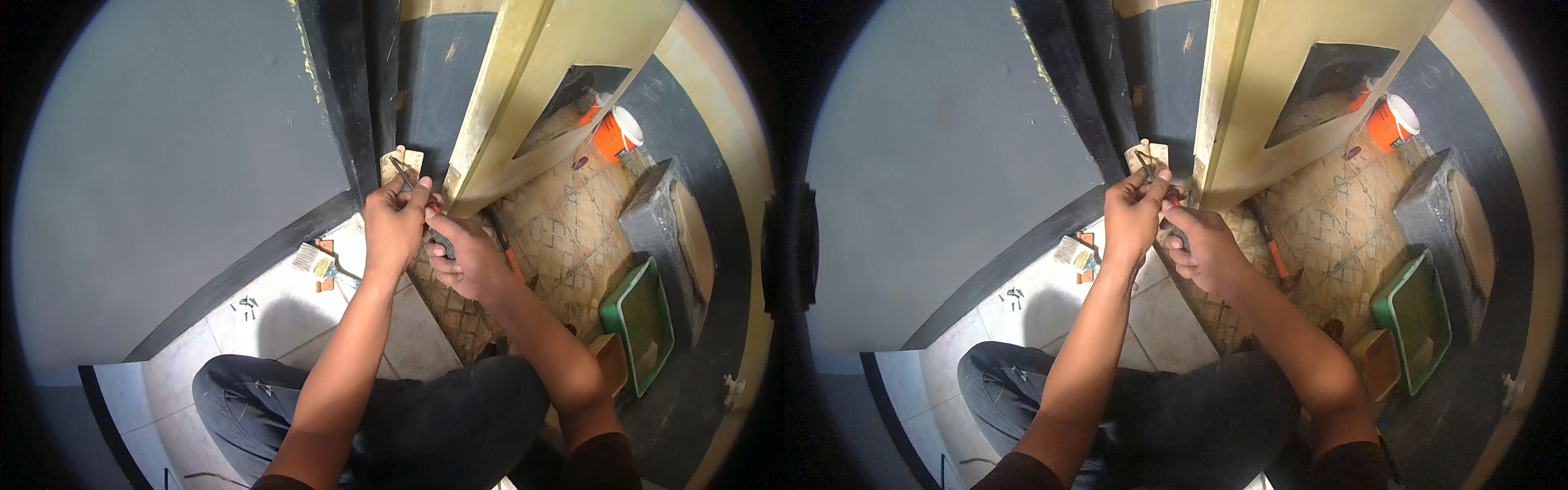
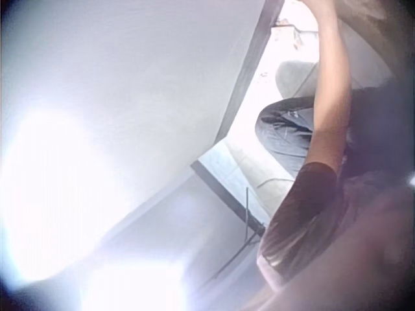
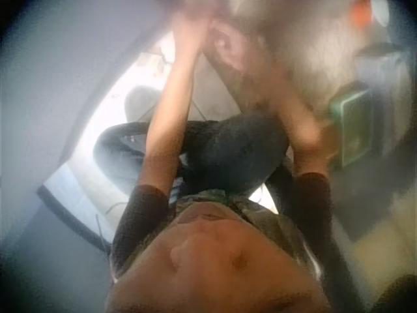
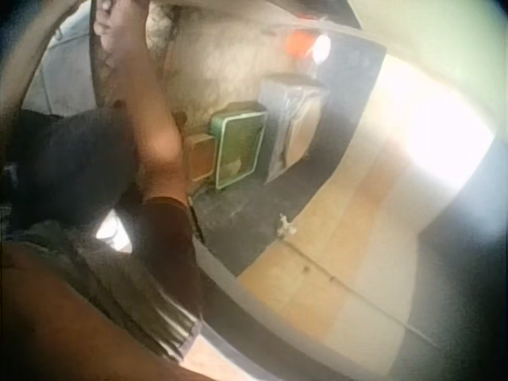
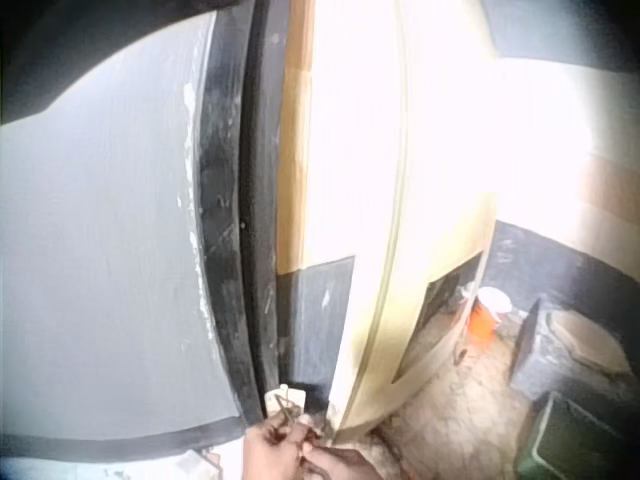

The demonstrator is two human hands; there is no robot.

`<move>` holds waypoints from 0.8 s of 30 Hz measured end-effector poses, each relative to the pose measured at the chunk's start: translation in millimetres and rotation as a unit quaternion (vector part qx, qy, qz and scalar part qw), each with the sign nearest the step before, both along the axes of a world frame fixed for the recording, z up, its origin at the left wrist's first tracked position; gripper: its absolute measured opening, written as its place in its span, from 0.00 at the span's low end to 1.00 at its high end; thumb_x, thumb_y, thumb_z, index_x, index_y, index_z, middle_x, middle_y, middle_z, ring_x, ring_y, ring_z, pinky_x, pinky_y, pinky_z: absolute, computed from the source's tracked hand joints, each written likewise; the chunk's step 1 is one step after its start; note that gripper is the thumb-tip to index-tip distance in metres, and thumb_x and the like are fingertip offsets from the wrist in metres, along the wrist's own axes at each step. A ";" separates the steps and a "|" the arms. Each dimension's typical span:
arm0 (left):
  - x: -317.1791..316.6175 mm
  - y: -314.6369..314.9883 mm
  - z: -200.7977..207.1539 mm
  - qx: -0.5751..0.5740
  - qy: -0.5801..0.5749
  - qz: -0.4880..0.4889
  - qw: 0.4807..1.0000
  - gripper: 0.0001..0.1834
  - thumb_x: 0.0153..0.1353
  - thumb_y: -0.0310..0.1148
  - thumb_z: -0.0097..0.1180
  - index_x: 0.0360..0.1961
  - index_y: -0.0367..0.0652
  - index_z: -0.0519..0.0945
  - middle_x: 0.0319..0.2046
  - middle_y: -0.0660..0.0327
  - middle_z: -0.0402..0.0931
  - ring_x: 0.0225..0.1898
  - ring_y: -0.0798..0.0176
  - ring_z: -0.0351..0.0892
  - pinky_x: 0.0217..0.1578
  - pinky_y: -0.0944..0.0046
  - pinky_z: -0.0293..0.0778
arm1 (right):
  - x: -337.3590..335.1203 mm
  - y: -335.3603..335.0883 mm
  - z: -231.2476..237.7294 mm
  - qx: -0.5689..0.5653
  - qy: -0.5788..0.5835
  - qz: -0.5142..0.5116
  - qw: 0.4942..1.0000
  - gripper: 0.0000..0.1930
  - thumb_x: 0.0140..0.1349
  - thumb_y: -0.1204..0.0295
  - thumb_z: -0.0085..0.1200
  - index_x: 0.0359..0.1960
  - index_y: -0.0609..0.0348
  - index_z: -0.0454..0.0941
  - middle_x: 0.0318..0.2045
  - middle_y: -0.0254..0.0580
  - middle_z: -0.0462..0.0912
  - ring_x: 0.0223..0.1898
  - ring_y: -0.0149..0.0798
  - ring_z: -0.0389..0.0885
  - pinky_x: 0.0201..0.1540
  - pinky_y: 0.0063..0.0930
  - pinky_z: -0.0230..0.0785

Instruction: The person attaches a hinge to a door frame using a screwdriver and screws.

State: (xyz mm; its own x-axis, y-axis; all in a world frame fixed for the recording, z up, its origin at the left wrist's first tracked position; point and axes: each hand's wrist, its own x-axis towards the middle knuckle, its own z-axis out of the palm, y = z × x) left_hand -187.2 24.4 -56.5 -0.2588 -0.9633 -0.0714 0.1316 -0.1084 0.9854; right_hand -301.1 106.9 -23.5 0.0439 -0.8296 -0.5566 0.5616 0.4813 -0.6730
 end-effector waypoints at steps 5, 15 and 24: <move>21.3 20.9 -1.2 0.089 0.062 -0.106 0.988 0.16 0.78 0.34 0.58 0.52 0.27 0.82 0.39 0.56 0.88 0.31 0.69 0.82 0.26 0.67 0.77 | -7.8 17.0 -16.5 -0.048 0.060 0.103 0.992 0.16 0.79 0.53 0.55 0.57 0.46 0.74 0.28 0.30 0.76 0.19 0.25 0.72 0.18 0.20 0.60; 23.2 19.5 -87.7 0.117 0.040 -0.112 0.986 0.18 0.82 0.35 0.51 0.51 0.29 0.85 0.38 0.56 0.89 0.36 0.71 0.83 0.43 0.68 0.79 | 8.1 24.2 -117.7 -0.226 0.511 0.079 0.826 0.23 0.78 0.62 0.52 0.67 0.62 0.71 0.52 0.62 0.86 0.48 0.65 0.88 0.54 0.47 0.78; 16.9 7.6 -98.8 0.094 0.083 -0.062 0.990 0.17 0.80 0.34 0.51 0.55 0.30 0.85 0.37 0.59 0.89 0.36 0.72 0.81 0.44 0.71 0.75 | 16.2 8.9 -109.0 -0.229 0.558 0.036 0.797 0.21 0.77 0.63 0.53 0.65 0.61 0.72 0.45 0.64 0.87 0.50 0.67 0.86 0.52 0.50 0.77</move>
